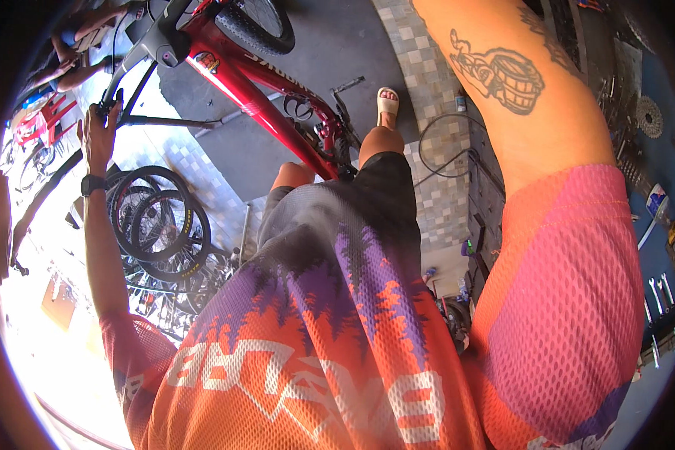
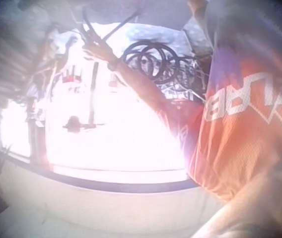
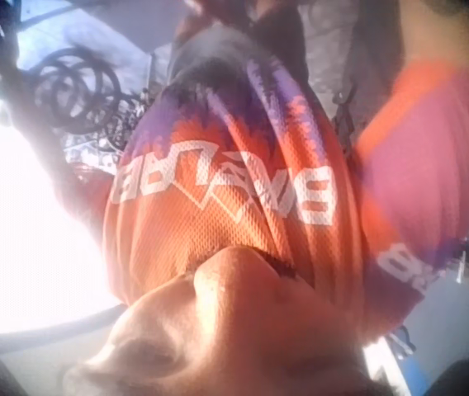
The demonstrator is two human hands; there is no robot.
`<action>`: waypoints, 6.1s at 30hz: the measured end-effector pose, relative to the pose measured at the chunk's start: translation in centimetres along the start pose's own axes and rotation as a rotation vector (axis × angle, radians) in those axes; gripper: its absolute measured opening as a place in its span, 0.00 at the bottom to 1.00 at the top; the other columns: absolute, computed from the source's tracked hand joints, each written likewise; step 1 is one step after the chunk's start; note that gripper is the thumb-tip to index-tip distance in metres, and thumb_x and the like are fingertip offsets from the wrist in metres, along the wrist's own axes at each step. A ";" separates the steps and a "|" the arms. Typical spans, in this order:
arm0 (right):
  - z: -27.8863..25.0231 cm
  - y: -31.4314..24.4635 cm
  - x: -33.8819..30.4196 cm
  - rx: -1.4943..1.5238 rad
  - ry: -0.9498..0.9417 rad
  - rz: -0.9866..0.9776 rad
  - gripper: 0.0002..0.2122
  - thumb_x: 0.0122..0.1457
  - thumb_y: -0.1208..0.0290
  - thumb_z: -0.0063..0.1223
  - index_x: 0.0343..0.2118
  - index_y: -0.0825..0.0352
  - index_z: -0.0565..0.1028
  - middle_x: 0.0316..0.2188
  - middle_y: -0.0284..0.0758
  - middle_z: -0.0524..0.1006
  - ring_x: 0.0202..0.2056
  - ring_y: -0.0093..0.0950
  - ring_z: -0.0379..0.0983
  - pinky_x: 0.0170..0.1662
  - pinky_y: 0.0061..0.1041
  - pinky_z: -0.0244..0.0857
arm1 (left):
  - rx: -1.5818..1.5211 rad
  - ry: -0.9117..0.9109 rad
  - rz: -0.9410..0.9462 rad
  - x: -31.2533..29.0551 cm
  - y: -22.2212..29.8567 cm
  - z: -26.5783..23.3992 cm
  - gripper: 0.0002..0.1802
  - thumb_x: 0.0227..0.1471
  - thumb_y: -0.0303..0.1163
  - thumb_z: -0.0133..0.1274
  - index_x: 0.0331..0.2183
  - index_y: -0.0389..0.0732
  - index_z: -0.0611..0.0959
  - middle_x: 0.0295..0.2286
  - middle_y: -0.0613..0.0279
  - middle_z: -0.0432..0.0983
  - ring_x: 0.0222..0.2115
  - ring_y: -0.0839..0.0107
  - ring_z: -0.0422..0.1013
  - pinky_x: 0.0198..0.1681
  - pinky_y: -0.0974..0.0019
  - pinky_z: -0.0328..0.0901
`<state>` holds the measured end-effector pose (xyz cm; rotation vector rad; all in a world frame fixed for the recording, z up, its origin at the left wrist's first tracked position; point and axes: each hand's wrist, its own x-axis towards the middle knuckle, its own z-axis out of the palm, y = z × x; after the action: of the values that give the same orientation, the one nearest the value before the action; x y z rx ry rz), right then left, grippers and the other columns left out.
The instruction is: The person wipes the frame, seat, and handlebars of a red bicycle with a cloth. They then use a caliper to measure the frame and place the tool in a drawer.
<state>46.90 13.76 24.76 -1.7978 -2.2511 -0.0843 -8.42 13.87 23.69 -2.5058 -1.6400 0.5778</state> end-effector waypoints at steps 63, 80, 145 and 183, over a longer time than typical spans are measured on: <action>-3.5 -17.9 -7.2 -0.476 0.440 0.696 0.22 0.64 0.48 0.52 0.36 0.66 0.82 0.38 0.37 0.75 0.43 0.34 0.71 0.50 0.39 0.60 | -0.108 0.343 0.321 5.2 -3.6 -5.3 0.39 0.60 0.67 0.48 0.34 0.32 0.79 0.26 0.41 0.80 0.33 0.43 0.78 0.49 0.46 0.66; -8.1 -46.1 -50.8 -0.169 0.890 2.370 0.29 0.61 0.42 0.53 0.43 0.72 0.79 0.40 0.52 0.80 0.41 0.52 0.79 0.53 0.50 0.65 | -0.127 0.225 0.162 2.5 -0.8 -8.7 0.54 0.51 0.81 0.40 0.37 0.33 0.89 0.37 0.40 0.84 0.39 0.41 0.80 0.41 0.42 0.73; 2.0 -34.4 -36.3 0.712 0.731 1.573 0.30 0.59 0.39 0.55 0.34 0.71 0.80 0.29 0.51 0.82 0.36 0.52 0.81 0.41 0.46 0.74 | -2.245 -0.777 0.026 2.0 25.9 1.8 0.22 0.65 0.56 0.48 0.33 0.47 0.78 0.32 0.64 0.74 0.35 0.61 0.70 0.40 0.53 0.67; 66.9 -31.7 -66.5 0.866 1.902 2.152 0.33 0.54 0.44 0.67 0.49 0.71 0.71 0.45 0.49 0.78 0.49 0.44 0.76 0.55 0.40 0.66 | -2.019 -0.293 1.214 19.1 24.2 -5.8 0.39 0.62 0.73 0.30 0.28 0.43 0.68 0.32 0.59 0.60 0.40 0.63 0.59 0.50 0.52 0.54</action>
<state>18.71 -43.10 -51.90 -1.2094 1.0279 -0.1732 21.28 21.63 17.33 -4.5576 0.2648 -1.8752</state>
